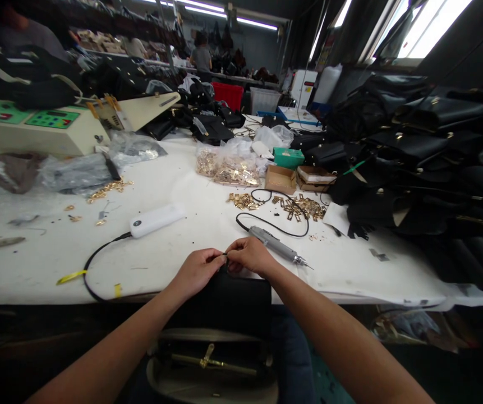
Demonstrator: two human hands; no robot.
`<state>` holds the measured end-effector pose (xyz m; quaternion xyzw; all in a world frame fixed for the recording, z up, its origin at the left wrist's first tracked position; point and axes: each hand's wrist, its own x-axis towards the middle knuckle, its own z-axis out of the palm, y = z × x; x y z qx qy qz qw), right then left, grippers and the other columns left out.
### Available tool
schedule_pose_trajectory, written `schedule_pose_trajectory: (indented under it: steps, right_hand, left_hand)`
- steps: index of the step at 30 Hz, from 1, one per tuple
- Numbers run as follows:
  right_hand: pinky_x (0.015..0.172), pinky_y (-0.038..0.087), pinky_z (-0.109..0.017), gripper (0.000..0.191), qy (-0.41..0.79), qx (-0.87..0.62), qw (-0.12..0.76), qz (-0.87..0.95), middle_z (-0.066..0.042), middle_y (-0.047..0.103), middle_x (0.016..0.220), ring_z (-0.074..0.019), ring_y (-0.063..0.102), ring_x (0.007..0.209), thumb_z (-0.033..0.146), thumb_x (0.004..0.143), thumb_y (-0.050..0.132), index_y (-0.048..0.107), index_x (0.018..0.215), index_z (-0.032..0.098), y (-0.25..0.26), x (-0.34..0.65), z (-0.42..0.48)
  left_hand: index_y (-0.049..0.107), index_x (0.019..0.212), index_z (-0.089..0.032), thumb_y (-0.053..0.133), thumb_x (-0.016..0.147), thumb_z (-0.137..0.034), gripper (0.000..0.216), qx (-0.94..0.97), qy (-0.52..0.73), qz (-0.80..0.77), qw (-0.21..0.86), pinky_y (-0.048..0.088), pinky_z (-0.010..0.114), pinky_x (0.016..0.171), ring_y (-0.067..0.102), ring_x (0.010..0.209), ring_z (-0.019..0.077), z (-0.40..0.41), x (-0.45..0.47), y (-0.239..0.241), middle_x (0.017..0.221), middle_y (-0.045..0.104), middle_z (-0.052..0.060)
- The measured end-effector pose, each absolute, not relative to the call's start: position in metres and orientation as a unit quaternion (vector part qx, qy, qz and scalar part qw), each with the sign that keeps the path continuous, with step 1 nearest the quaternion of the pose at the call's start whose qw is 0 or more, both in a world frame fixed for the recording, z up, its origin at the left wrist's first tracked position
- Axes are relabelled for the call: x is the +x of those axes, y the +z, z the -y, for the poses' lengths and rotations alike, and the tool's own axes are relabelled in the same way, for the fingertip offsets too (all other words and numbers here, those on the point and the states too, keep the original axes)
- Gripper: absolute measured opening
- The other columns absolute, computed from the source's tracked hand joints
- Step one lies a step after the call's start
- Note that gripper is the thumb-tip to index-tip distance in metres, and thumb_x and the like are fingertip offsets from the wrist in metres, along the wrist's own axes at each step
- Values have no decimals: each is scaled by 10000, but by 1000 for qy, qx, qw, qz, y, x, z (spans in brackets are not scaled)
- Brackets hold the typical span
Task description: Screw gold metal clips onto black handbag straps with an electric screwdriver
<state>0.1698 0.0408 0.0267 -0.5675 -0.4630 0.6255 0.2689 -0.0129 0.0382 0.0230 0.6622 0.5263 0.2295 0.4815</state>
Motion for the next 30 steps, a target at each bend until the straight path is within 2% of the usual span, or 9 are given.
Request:
schedule_pose_trajectory:
  steps: [2,5,9,12,16,24,30]
  right_hand:
    - [529,549,-215,98,633,-568,267,453,-22,701,579,-140,672,518,107,785,598,691,808,129,29,171,-42]
    - [521,545,-213,101,639,-561,269,453,-19,694,569,-137,665,506,92,784,592,684,796,130,37,173,-43]
    - [518,535,-196,99,623,-555,263,486,-27,706,586,-135,675,528,104,788,596,689,803,131,45,176,-46]
    - [507,526,-185,111,586,-573,235,522,-14,707,593,-141,689,555,97,760,602,696,793,147,41,175,-48]
    - [514,533,-195,136,530,-608,176,565,6,684,555,-150,682,551,86,723,596,700,758,167,26,171,-52]
    - [530,482,-218,160,455,-636,155,604,-16,703,591,-165,667,576,154,753,612,764,791,188,19,173,-49]
    - [731,474,-267,148,349,-651,142,659,-46,777,857,-210,681,835,203,754,659,800,799,218,24,173,-46]
  left_hand:
    - [744,1048,-235,592,872,-425,300,696,204,-527,443,428,305,707,646,768,196,-32,-20,31,878,750,12]
    - [594,1335,-270,629,892,-419,468,762,163,-535,326,448,332,760,666,822,202,-16,-34,42,1030,754,1]
    - [640,1246,-278,594,954,-324,299,855,176,-467,140,436,388,854,646,978,230,6,-41,47,1115,728,23]
    - [687,1157,-270,507,1000,-268,238,899,147,-410,52,412,412,796,624,947,235,13,-34,44,1059,725,35]
    - [723,1032,-254,514,993,-251,213,908,81,-409,30,385,421,728,602,893,247,9,-20,39,901,702,39]
    - [740,951,-250,487,997,-262,258,907,65,-411,61,407,397,714,583,934,250,-4,-10,33,976,698,61]
    - [735,1035,-255,534,980,-308,215,907,63,-407,86,438,397,742,576,1007,262,-2,-11,38,1041,700,68]
